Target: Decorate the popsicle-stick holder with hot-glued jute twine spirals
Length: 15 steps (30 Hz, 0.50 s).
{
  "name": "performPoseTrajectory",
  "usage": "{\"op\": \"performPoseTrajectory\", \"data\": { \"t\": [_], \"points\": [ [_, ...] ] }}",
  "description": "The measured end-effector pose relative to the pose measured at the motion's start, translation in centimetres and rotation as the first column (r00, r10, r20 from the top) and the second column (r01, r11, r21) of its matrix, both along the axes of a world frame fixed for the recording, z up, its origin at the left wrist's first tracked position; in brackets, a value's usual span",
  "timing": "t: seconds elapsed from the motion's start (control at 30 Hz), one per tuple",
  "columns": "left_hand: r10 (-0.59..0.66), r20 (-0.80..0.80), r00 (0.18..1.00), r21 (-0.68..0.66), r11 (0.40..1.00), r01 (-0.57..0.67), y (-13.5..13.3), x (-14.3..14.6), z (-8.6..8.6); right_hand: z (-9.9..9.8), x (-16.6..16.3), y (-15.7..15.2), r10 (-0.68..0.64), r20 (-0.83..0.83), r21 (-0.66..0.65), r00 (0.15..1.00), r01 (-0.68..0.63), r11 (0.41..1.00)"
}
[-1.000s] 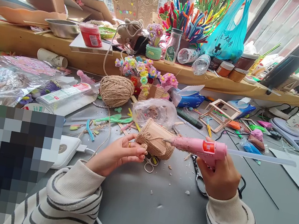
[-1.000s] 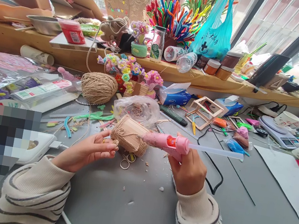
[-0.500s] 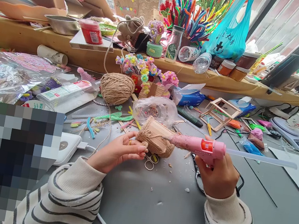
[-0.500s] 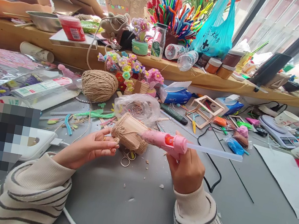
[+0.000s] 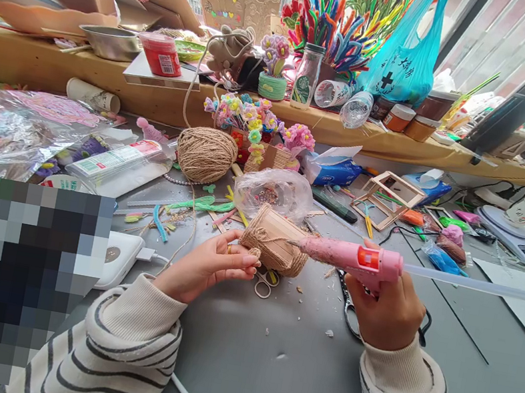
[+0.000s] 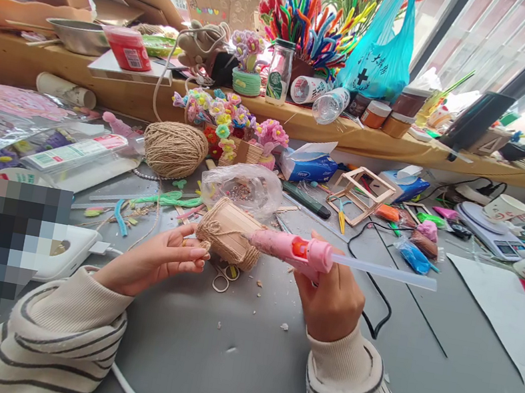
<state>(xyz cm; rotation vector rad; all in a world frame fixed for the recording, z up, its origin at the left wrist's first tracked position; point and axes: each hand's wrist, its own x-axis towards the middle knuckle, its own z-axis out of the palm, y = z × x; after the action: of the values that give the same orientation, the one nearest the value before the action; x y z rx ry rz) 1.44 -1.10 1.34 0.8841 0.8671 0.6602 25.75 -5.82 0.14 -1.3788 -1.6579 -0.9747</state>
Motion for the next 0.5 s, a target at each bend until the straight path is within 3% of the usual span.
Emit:
{"op": "performPoseTrajectory", "data": {
  "t": [0.5],
  "points": [
    [0.007, -0.008, 1.0, -0.005, 1.0, -0.007, -0.05, 0.11, 0.2, -0.31, -0.11, 0.31, -0.041, -0.019, 0.01, 0.999, 0.041, 0.999]
  ]
}}
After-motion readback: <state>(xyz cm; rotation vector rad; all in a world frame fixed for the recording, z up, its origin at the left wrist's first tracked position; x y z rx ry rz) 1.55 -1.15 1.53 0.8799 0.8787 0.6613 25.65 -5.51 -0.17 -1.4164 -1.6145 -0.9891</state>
